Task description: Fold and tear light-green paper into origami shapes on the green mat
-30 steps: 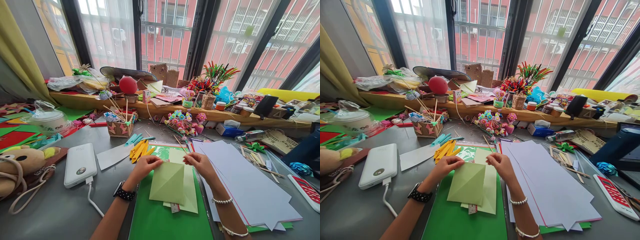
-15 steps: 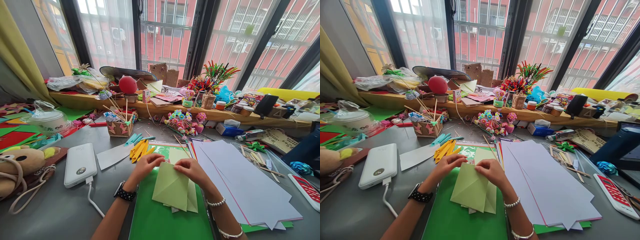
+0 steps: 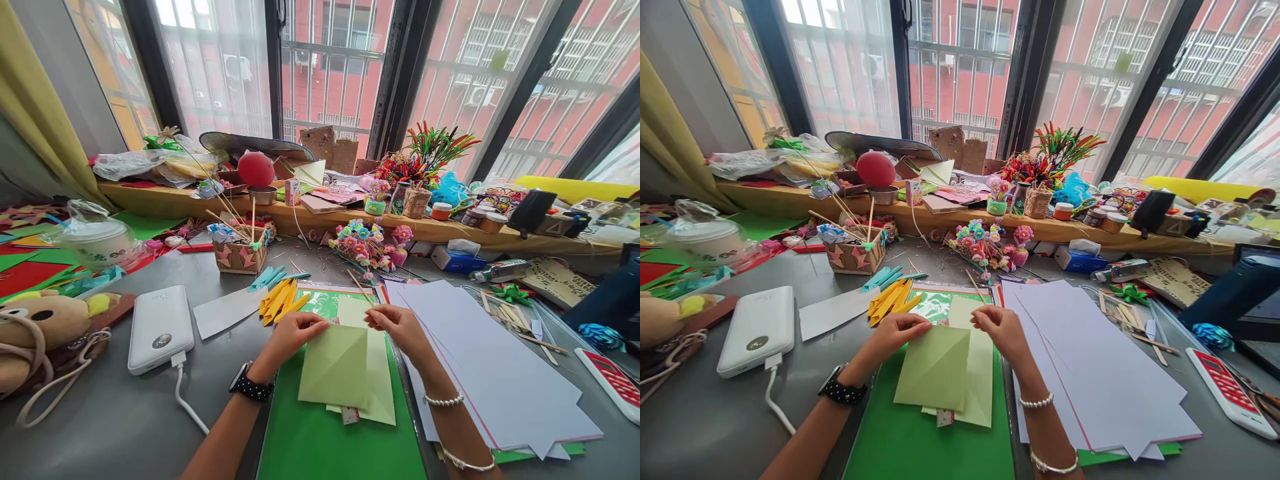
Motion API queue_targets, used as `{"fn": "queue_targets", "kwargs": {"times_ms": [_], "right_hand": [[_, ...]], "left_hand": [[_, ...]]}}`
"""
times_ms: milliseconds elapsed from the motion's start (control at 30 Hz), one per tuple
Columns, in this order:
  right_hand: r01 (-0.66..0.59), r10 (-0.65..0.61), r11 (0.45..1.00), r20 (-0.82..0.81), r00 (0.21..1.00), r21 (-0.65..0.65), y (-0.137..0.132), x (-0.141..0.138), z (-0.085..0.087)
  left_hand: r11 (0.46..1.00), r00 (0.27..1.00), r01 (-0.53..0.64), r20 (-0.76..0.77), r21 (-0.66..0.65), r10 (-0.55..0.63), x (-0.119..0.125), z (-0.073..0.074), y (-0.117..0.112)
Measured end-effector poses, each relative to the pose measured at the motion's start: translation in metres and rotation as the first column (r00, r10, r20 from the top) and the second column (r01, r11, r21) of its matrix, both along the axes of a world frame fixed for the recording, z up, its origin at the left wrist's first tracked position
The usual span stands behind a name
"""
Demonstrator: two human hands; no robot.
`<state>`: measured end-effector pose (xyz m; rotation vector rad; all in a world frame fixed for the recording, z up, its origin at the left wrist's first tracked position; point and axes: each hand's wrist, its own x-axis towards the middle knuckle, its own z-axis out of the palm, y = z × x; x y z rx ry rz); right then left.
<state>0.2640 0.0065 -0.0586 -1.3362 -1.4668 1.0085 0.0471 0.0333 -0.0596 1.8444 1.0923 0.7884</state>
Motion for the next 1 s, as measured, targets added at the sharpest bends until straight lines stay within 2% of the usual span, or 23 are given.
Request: {"fn": "queue_targets", "kwargs": {"times_ms": [100, 233, 333, 400, 467, 533, 600, 733, 833, 867, 900, 1000], "right_hand": [[-0.204, 0.199, 0.979, 0.153, 0.968, 0.02, -0.004, -0.019, 0.002], [-0.212, 0.196, 0.977, 0.28, 0.94, 0.026, -0.007, -0.026, 0.005], [-0.179, 0.169, 0.984, 0.281, 0.945, 0.012, -0.006, -0.019, 0.006], [-0.182, 0.176, 0.983, 0.258, 0.95, 0.002, -0.006, -0.017, 0.005], [-0.211, 0.205, 0.978, 0.234, 0.95, 0.0, -0.007, -0.02, 0.005], [-0.238, 0.231, 0.971, 0.228, 0.946, 0.002, -0.008, -0.024, 0.004], [-0.239, 0.23, 0.971, 0.237, 0.944, 0.009, -0.008, -0.024, 0.005], [-0.157, 0.156, 0.988, 0.158, 0.975, -0.005, -0.005, -0.005, 0.007], [0.019, -0.019, 1.0, 0.013, 1.0, 0.011, -0.003, 0.006, 0.008], [0.029, -0.029, 0.999, 0.001, 1.0, 0.03, -0.003, 0.004, 0.008], [0.0, -0.001, 0.999, 0.019, 1.0, 0.051, -0.004, 0.0, 0.007], [-0.215, 0.203, 0.976, 0.182, 0.962, 0.046, -0.007, -0.02, 0.007]], "left_hand": [[0.999, 0.999, 0.049, -0.01, -0.002, -0.049, 0.005, -0.001, -0.002], [0.998, 0.997, 0.033, 0.076, -0.054, -0.028, 0.001, 0.0, 0.0], [0.982, 0.961, -0.063, 0.254, -0.177, 0.108, -0.006, 0.001, 0.004], [0.974, 0.934, -0.109, 0.314, -0.2, 0.169, -0.006, 0.0, 0.005], [0.988, 0.96, -0.063, 0.263, -0.144, 0.099, -0.002, -0.001, 0.004], [0.996, 0.991, 0.039, 0.131, -0.075, -0.029, 0.004, -0.003, 0.001], [0.997, 0.997, 0.077, 0.011, -0.03, -0.076, 0.006, -0.003, 0.0], [1.0, 1.0, -0.003, -0.017, 0.021, 0.004, 0.0, -0.002, 0.0], [0.999, 0.999, -0.026, -0.018, 0.018, 0.027, -0.002, -0.001, 0.0], [1.0, 1.0, -0.01, -0.025, 0.015, 0.01, -0.001, 0.0, 0.0], [1.0, 0.999, 0.015, -0.03, 0.014, -0.014, 0.0, 0.0, -0.001], [0.998, 0.998, 0.062, -0.027, 0.02, -0.061, 0.006, -0.001, -0.002]]}}
